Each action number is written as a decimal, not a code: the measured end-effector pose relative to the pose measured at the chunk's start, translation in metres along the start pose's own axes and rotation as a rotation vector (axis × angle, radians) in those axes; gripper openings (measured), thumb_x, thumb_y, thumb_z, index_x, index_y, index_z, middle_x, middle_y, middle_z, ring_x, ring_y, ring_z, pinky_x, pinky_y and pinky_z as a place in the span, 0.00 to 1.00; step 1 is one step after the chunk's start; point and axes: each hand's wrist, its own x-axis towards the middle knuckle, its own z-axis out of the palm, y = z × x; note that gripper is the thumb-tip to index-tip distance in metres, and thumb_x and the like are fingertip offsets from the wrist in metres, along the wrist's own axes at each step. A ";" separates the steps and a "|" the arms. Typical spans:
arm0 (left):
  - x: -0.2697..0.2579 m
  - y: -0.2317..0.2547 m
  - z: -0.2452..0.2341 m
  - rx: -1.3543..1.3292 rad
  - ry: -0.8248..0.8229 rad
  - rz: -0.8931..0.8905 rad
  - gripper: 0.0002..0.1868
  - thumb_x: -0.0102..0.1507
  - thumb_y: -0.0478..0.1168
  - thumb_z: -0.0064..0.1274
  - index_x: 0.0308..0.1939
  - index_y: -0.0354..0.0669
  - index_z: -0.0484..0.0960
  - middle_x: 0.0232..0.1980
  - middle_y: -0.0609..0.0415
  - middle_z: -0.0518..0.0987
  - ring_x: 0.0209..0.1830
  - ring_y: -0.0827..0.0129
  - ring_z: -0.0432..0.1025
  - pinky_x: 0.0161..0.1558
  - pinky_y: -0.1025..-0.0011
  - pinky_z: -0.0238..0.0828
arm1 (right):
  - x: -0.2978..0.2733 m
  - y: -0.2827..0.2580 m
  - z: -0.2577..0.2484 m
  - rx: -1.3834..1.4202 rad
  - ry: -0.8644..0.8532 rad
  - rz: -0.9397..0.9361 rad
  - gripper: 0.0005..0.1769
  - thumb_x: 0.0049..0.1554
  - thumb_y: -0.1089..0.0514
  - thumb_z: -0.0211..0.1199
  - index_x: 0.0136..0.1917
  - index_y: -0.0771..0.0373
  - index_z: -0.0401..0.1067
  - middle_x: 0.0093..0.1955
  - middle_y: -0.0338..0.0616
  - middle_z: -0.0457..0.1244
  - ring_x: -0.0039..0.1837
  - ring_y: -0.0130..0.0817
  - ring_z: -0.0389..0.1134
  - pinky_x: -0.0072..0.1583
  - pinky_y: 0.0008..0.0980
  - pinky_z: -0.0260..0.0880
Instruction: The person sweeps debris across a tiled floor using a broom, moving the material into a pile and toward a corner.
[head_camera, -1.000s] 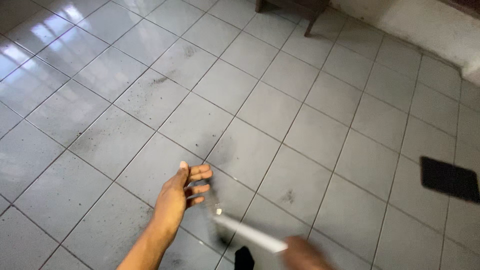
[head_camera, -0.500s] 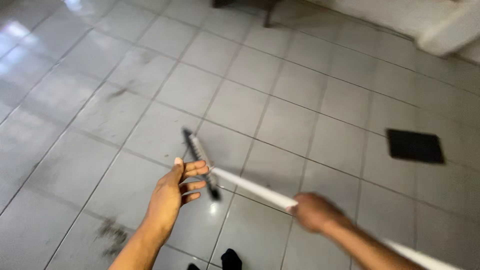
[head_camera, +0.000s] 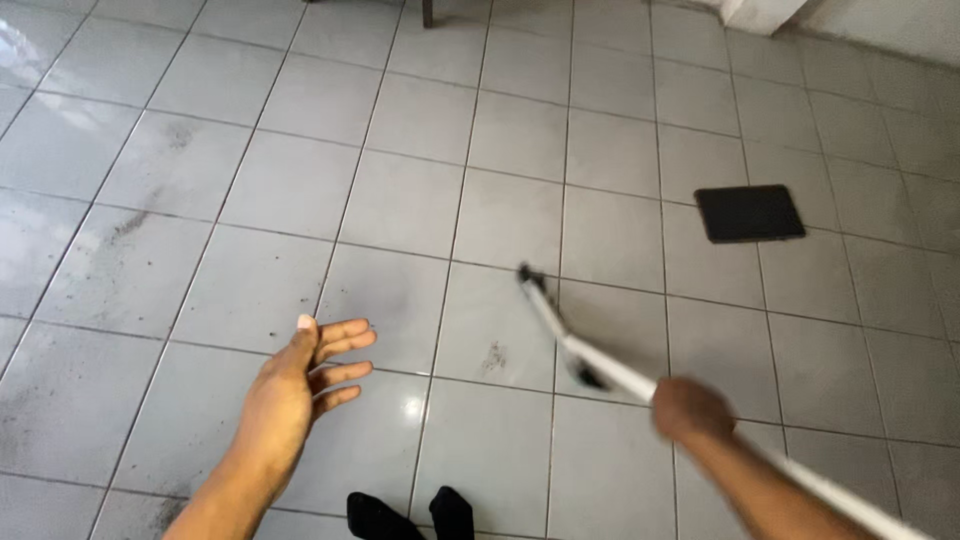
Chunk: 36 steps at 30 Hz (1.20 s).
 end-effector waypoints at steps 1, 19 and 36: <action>0.003 0.000 -0.002 -0.003 0.000 0.001 0.36 0.72 0.62 0.22 0.59 0.46 0.82 0.59 0.56 0.84 0.55 0.64 0.77 0.57 0.65 0.72 | -0.012 -0.008 0.012 -0.005 -0.043 -0.047 0.17 0.65 0.52 0.55 0.59 0.64 0.77 0.50 0.44 0.73 0.47 0.32 0.75 0.49 0.36 0.78; 0.042 -0.014 -0.110 -0.187 0.070 -0.003 0.36 0.72 0.62 0.23 0.59 0.45 0.82 0.58 0.55 0.85 0.53 0.63 0.77 0.54 0.65 0.72 | -0.101 -0.138 -0.109 -0.043 -0.092 -0.222 0.19 0.67 0.43 0.50 0.62 0.51 0.74 0.48 0.37 0.72 0.45 0.28 0.71 0.53 0.37 0.75; 0.068 -0.007 -0.186 -0.245 0.118 0.015 0.36 0.72 0.62 0.22 0.60 0.47 0.82 0.60 0.56 0.85 0.54 0.65 0.77 0.54 0.68 0.71 | -0.145 -0.346 0.002 -0.092 -0.279 -0.450 0.17 0.63 0.49 0.60 0.63 0.54 0.73 0.65 0.44 0.66 0.70 0.42 0.66 0.70 0.44 0.68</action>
